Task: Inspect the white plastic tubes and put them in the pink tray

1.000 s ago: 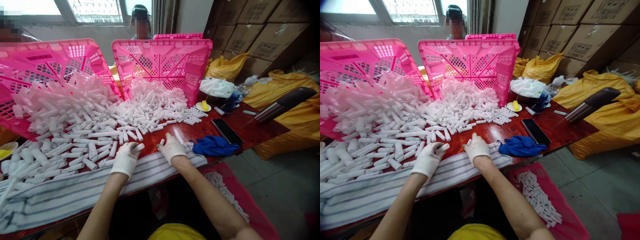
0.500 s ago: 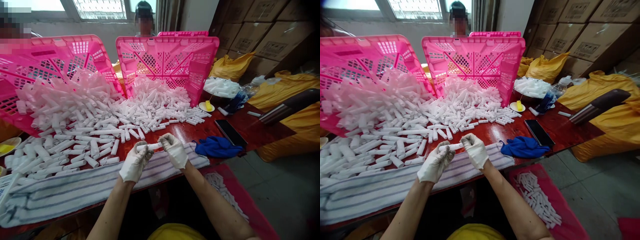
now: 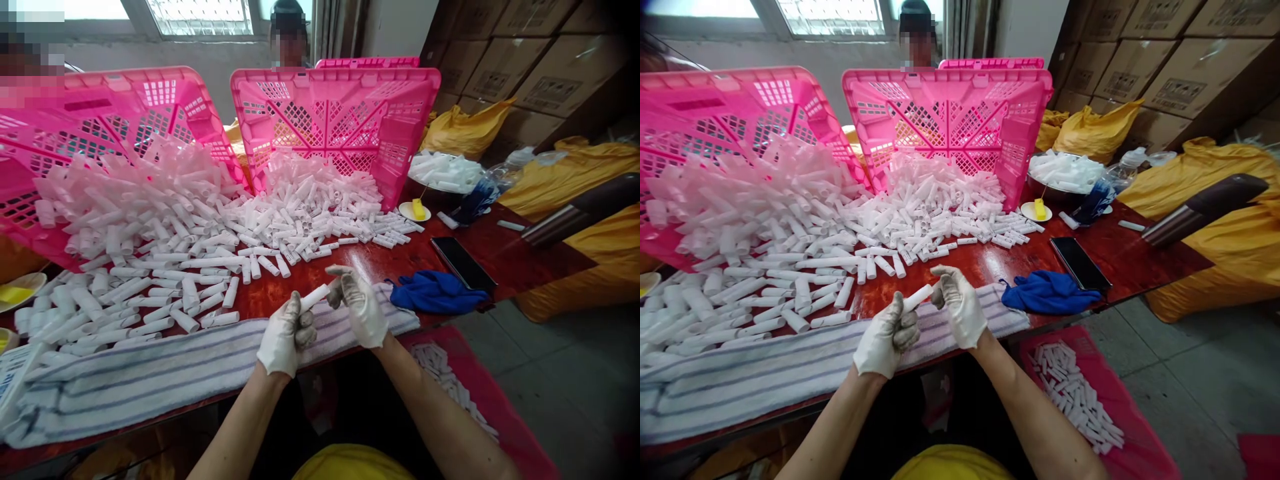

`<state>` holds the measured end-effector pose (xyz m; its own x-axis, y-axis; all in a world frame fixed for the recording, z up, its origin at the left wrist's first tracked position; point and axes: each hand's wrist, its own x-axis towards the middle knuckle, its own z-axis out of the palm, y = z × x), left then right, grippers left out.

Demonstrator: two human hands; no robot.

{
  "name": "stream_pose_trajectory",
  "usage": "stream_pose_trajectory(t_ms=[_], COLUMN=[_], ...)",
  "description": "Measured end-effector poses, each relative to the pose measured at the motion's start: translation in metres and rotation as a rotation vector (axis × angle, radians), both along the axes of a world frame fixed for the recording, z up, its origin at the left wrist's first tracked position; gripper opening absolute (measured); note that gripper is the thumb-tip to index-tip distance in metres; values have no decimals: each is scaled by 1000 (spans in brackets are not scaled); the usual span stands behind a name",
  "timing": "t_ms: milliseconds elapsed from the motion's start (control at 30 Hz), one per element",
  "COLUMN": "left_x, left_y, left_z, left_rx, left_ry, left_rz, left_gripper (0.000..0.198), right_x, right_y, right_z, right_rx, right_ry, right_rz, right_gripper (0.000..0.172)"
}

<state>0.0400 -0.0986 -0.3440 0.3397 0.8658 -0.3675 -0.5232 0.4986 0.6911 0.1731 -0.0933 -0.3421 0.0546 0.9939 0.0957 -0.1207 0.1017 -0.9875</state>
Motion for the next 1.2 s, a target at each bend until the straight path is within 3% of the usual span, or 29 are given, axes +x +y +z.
stream_pose_trajectory(t_ms=[133, 267, 400, 467, 533, 633, 733, 800, 867, 933, 1000, 1033, 1133, 1200], left_x=[0, -2, -5, -4, 1, 8, -5, -35, -77, -117, -140, -143, -124, -105], left_y=[-5, -13, -13, -11, -8, -8, -7, -3, 4, 15, 25, 31, 41, 42], left_z=[4, 2, -1, 1, 7, 16, 20, 20, 19, 16, 12, 9, 0, -1], left_rx=[104, 390, 621, 607, 512, 370, 414, 556, 730, 809, 802, 787, 764, 775], left_ry=[126, 585, 1038, 1012, 845, 571, 557, 825, 1244, 1698, 1920, 1955, 1907, 1901], left_rz=[36, 34, 228, 288, 227, -37, -246, -189, -44, -77, -173, -224, -346, -391], left_gripper=[41, 31, 24, 26, 27, 36, 37, 32, 28, 29, 31, 30, 30, 36], right_x=[-3, -5, 1, 2, -1, -3, 22, 63, 112, 151, 163, 156, 101, 57], right_y=[5, 11, 14, 13, 11, 5, -10, -27, -46, -59, -56, -46, 13, 62], right_z=[-2, 0, 7, 14, 21, 28, 30, 30, 30, 32, 32, 31, 22, 13], right_rx=[-1, -51, -203, -208, -114, 16, -79, -199, -374, -660, -737, -656, -182, -56], right_ry=[33, -17, -91, -141, -204, -279, -426, -646, -908, -1148, -1322, -1356, -1258, -1308], right_rz=[-125, -159, -108, -107, -70, 2, -62, -238, -465, -447, -382, -354, -243, -121], right_gripper=[26, 26, 35, 38, 37, 34, 31, 28, 30, 36, 35, 33, 30, 29])
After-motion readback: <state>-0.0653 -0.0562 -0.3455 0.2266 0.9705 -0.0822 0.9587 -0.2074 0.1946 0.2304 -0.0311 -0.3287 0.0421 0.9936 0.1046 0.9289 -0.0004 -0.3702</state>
